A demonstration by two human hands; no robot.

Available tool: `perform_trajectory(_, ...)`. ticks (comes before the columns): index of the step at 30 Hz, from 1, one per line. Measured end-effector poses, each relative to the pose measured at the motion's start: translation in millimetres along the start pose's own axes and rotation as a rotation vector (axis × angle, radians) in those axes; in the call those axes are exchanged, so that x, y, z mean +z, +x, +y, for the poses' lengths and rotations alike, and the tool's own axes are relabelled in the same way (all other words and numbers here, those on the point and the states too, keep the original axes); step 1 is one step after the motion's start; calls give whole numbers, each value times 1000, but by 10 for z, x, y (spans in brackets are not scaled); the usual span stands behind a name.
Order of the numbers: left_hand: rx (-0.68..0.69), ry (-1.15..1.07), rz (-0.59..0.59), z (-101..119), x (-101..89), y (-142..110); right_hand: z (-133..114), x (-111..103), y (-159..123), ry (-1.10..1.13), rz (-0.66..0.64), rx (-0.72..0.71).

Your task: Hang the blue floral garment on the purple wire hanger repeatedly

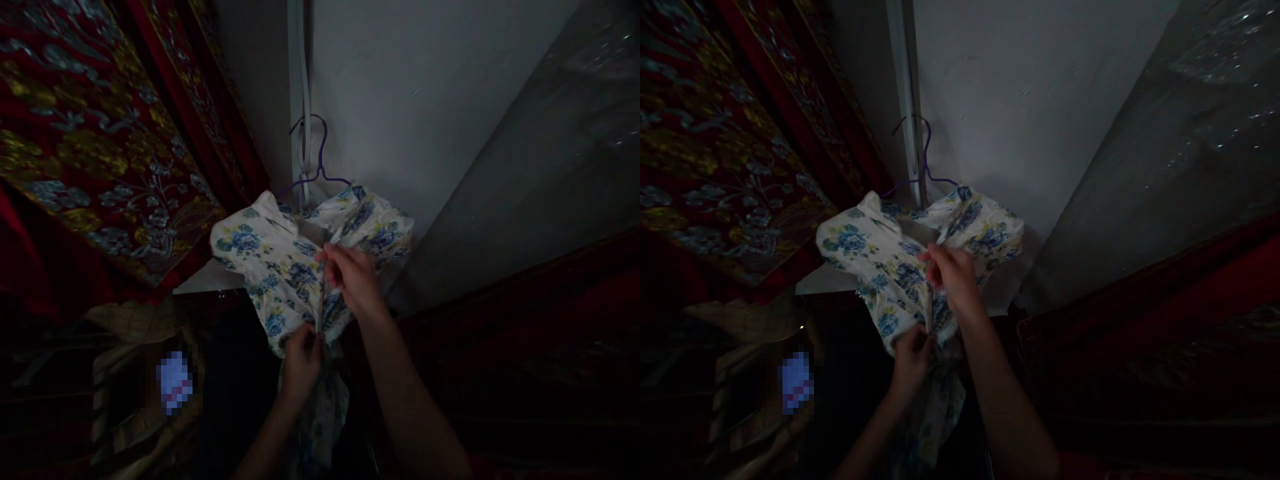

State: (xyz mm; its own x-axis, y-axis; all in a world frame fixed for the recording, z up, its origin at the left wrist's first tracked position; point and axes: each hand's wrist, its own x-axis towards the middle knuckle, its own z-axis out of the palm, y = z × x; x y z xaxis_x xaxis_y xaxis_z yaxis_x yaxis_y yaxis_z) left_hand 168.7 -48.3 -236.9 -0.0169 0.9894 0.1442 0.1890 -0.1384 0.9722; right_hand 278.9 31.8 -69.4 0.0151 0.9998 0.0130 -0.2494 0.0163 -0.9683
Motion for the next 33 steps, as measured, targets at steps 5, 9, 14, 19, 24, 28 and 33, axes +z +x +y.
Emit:
perform_trajectory(5,51,53,-105,79,70,170,-658,209,448,44,87,-251)
perform_trajectory(9,148,35,-172,460,-276,511,-541,218,247,-1,-2,-353)
perform_trajectory(14,690,90,102,1474,-729,988,-480,189,-11,-79,-48,-394)
perform_trajectory(19,989,452,38,2108,-806,1244,-470,221,55,-140,-32,-526)
perform_trajectory(24,989,437,316,2143,-984,1284,57,100,224,-221,38,-456)
perform_trajectory(28,723,-149,630,1967,-1506,1432,514,-32,53,-187,49,-257)
perform_trajectory(33,93,-660,426,1211,-1794,1327,903,71,-288,-71,27,-82)
